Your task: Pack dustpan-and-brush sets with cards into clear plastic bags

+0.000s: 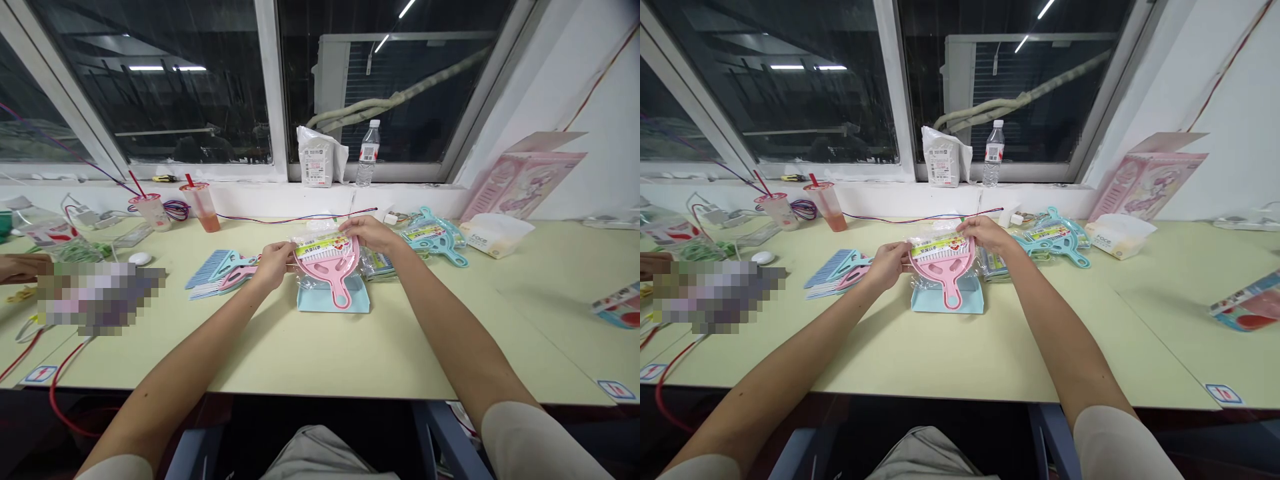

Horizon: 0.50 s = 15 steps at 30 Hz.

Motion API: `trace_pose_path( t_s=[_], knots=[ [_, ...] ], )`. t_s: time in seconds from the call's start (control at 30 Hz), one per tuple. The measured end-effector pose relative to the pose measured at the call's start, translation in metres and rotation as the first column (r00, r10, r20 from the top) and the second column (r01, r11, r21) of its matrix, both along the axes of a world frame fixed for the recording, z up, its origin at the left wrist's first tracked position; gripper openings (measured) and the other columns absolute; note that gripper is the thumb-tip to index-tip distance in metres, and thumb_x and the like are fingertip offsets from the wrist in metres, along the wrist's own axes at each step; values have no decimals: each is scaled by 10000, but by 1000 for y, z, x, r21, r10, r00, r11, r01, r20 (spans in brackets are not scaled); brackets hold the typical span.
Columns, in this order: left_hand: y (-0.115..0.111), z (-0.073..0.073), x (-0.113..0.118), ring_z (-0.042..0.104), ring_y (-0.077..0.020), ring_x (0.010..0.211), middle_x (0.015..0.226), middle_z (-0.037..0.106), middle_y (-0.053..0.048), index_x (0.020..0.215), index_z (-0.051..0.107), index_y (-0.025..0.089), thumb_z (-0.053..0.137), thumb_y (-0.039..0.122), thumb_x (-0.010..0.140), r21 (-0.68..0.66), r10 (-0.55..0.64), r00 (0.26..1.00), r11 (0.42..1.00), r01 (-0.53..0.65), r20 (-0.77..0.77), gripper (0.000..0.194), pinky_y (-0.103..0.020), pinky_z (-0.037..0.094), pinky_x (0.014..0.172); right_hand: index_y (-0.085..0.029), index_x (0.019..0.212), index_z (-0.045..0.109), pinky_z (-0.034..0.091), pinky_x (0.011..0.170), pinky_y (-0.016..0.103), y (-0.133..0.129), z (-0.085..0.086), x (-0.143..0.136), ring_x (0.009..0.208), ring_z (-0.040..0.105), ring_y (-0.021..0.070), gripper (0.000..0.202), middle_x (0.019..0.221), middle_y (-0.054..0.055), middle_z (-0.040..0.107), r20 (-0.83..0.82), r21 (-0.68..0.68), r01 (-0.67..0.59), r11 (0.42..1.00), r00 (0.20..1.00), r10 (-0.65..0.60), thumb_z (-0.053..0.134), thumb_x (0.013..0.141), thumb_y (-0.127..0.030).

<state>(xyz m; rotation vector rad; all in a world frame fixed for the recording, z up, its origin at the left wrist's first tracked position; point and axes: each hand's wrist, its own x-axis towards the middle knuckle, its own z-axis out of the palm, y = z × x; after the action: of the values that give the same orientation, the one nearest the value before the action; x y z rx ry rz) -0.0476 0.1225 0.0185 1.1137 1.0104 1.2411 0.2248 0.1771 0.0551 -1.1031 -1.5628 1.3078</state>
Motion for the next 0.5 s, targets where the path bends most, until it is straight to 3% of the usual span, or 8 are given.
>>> trace_pose_path(
  t_s=[0.1,0.17,0.23,0.3,0.37,0.5],
  knots=[
    [-1,0,1,677,-190,607,726,670,-77,807,643,124,751,378,764,7,-64,998,998,64,10,280,-351,600,559,-187,845,763,538,831,340,-5,9,0,842,650,193,73,891,59,733,190,224,89,971,973,-133,701,820,-217],
    [-4,0,3,661,-182,584,702,658,-71,780,641,127,760,383,754,0,-74,997,997,74,-8,283,-334,586,535,-202,846,770,491,967,388,-12,16,-7,995,638,226,95,990,66,732,238,472,94,877,944,-229,681,835,-235],
    [-7,0,6,641,-173,556,677,646,-65,758,642,131,763,373,745,-13,-80,996,997,80,-28,271,-314,564,503,-216,874,776,441,1048,412,-23,23,-18,1088,618,235,131,1072,68,716,275,650,-32,759,941,-196,647,849,-203],
    [-10,0,10,621,-165,533,654,633,-57,738,641,136,761,370,744,-22,-92,995,996,91,-45,263,-309,555,487,-225,917,783,438,1053,412,-35,26,-32,1088,624,226,198,1117,65,699,391,685,-237,689,917,-74,603,868,-159],
    [-14,2,12,602,-157,515,625,611,-43,709,629,145,754,375,750,-21,-102,993,995,102,-53,266,-315,557,487,-234,984,787,452,1028,411,-44,26,-45,1076,630,224,267,1128,66,692,513,642,-389,661,858,6,569,877,-121],
    [-17,4,13,605,-159,521,607,602,-37,673,611,155,748,354,742,-20,-118,990,993,117,-74,251,-307,557,490,-241,1071,778,459,1007,410,-51,19,-58,1087,627,226,356,1156,77,679,649,560,-519,646,759,48,519,891,-75]
  ],
)
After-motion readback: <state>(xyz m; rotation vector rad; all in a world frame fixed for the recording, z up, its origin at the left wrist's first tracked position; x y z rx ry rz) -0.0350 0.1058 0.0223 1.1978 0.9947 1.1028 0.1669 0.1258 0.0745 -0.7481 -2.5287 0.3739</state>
